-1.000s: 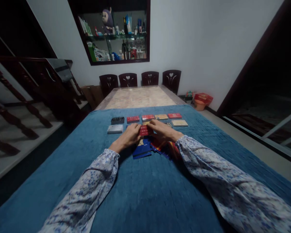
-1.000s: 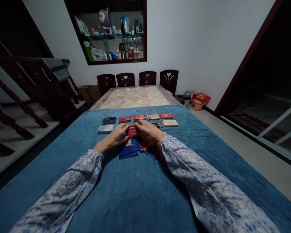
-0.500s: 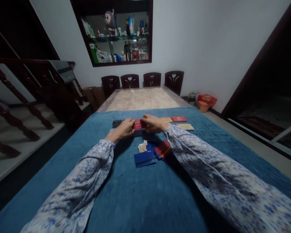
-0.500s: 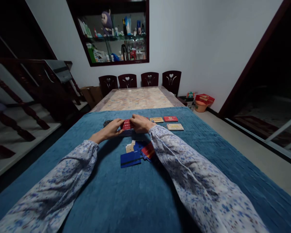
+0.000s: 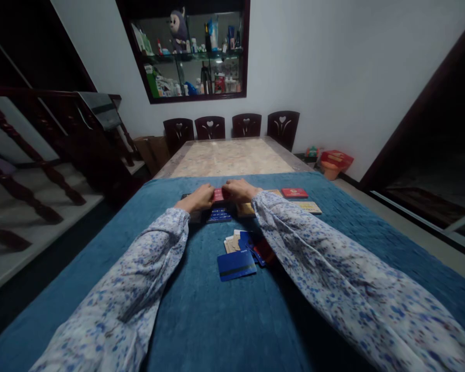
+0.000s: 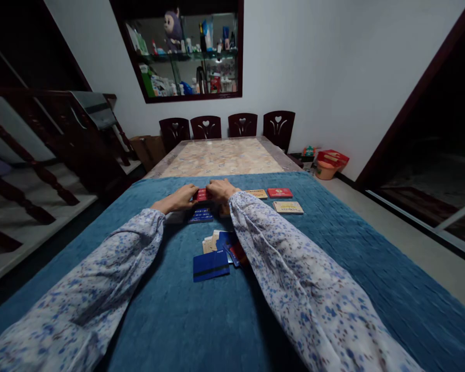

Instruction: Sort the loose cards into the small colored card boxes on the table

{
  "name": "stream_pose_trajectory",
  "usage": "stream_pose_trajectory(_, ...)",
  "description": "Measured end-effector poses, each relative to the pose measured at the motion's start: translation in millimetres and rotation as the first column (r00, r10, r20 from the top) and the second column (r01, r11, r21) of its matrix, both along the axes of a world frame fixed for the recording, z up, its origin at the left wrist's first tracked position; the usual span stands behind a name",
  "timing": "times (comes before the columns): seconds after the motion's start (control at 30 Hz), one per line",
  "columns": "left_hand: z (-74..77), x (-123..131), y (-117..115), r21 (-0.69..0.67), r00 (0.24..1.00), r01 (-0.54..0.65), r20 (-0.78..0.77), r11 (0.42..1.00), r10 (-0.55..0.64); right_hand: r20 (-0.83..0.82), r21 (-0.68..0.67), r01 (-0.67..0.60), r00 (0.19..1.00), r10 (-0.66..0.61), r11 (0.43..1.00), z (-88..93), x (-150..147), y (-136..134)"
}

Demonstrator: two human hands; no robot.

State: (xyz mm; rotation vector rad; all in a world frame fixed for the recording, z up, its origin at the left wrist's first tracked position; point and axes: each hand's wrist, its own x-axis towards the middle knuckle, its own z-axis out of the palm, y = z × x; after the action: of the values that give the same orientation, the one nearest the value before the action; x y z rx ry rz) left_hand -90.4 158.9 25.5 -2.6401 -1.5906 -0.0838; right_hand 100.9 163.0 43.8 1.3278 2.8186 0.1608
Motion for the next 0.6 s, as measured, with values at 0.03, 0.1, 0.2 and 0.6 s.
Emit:
stream_pose_trajectory(0.03, -0.4, 0.2, 1.8, -0.005, 1.0, -0.004, -0.016, 1.0, 0.004, 0.008, -0.001, 0.004, 1.0, -0.004, 1.0, -1.3, -1.4, 1.8)
stream_pose_trajectory(0.1, -1.4, 1.0, 5.4, -0.019, 0.998, -0.022, -0.058, 1.0, 0.021, 0.022, -0.005, 0.01, 1.0, -0.01, 1.0, -3.9, -4.0, 5.6)
stream_pose_trajectory(0.2, -3.4, 2.8, 11.0, -0.039, 0.995, -0.052, -0.086, 0.998, 0.049, 0.031, -0.016, 0.018, 0.999, -0.018, 1.0, -7.9, -7.1, 12.4)
stream_pose_trajectory(0.6, -14.3, 3.0, 25.1, -0.11, 0.989, -0.082, -0.13, 0.991, 0.068, 0.077, -0.111, 0.038, 0.997, -0.029, 0.993, -12.0, -19.3, 32.3)
